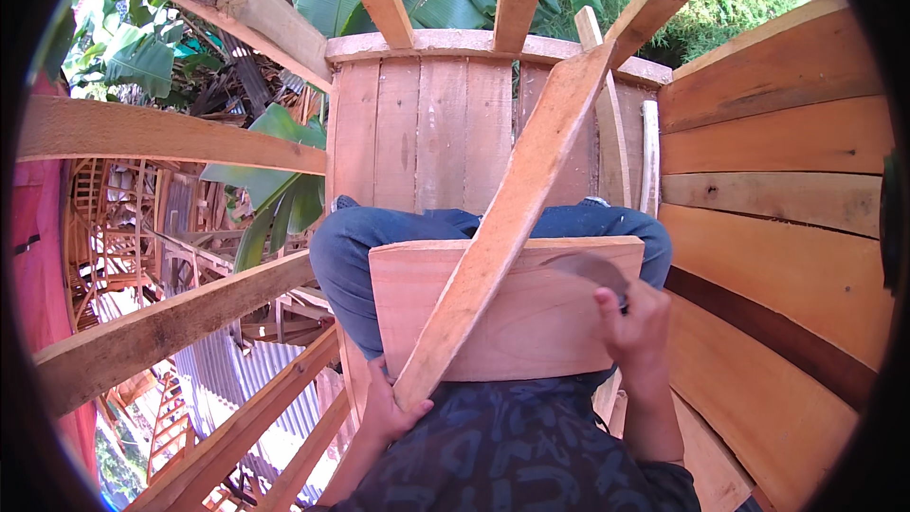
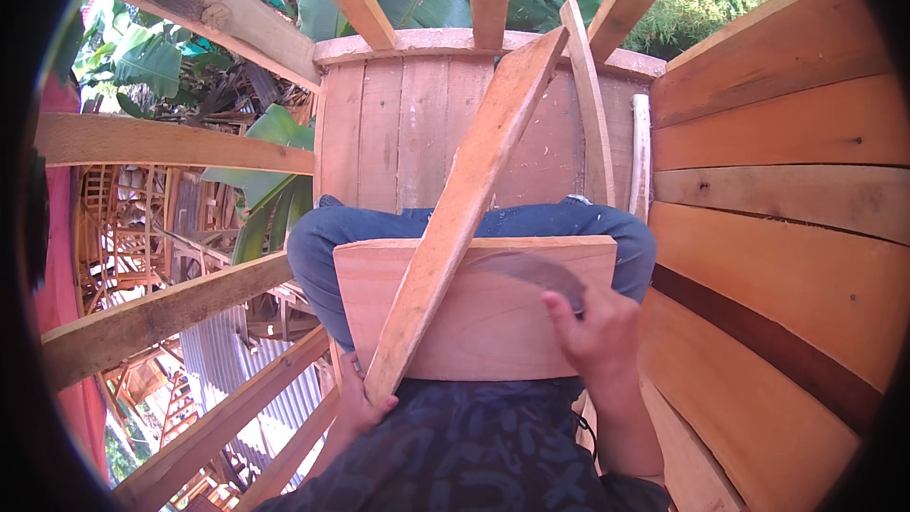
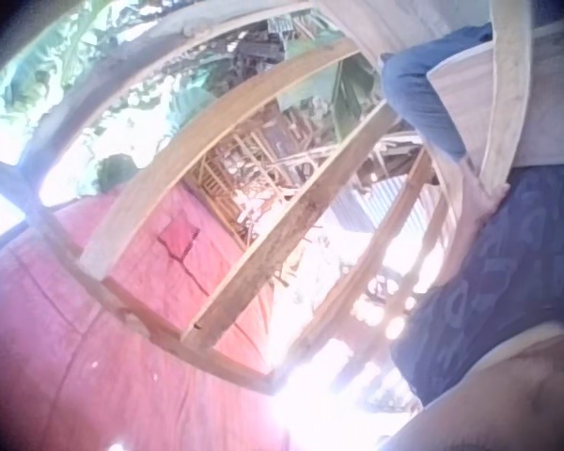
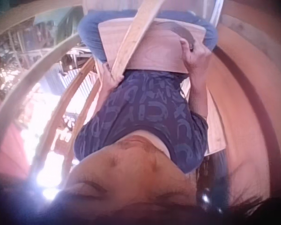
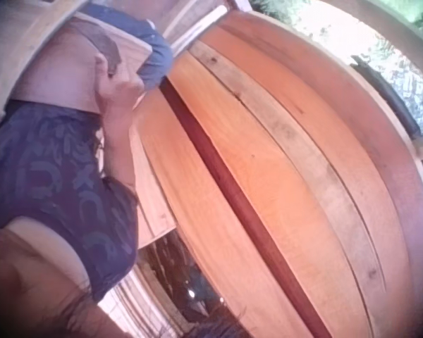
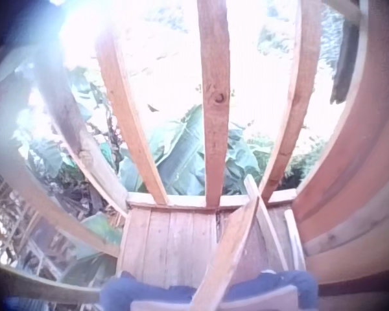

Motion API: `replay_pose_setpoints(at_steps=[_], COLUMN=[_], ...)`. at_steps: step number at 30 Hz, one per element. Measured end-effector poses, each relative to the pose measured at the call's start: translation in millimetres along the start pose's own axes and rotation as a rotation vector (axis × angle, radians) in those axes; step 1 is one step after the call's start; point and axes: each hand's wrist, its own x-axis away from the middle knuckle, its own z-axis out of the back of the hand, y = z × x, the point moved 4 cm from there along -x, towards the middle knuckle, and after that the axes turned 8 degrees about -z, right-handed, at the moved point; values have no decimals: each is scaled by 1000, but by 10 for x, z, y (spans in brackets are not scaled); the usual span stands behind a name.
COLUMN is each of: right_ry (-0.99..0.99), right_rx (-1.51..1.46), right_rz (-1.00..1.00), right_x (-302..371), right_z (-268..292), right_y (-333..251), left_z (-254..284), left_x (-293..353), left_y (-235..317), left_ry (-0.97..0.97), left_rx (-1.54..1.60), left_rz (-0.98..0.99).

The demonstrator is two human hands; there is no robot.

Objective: The person sits cross-legged and uses a curved knife to shave and shape a long wooden plank resting on their lap. The person repeatedly draws the blade along the wood to remove thin shavings, gradually smoothing the surface.

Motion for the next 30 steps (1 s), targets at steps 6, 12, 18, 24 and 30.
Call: replay_pose_setpoints(at_steps=[6, 12, 18, 24, 30], right_ry=[-269, 24, 233, -191, 174], right_rx=[178, 216, -20, 233, 138], right_rz=[122, 205, -263, 224, -64], right_x=[57, -381, -828, -119, -877], right_z=[-418, -338, 360, -368, -102], right_y=[-333, -166, 485, -313, 193], left_z=[-36, -20, -3, -30, 12], left_x=[-29, -54, -40, -40, -40], left_y=[29, 62, -53, -22, -8], left_ry=[49, 32, 21, -17, -13], left_rx=[109, 79, 30, 127, 36], left_rz=[-52, 3, -51, 74, 34])
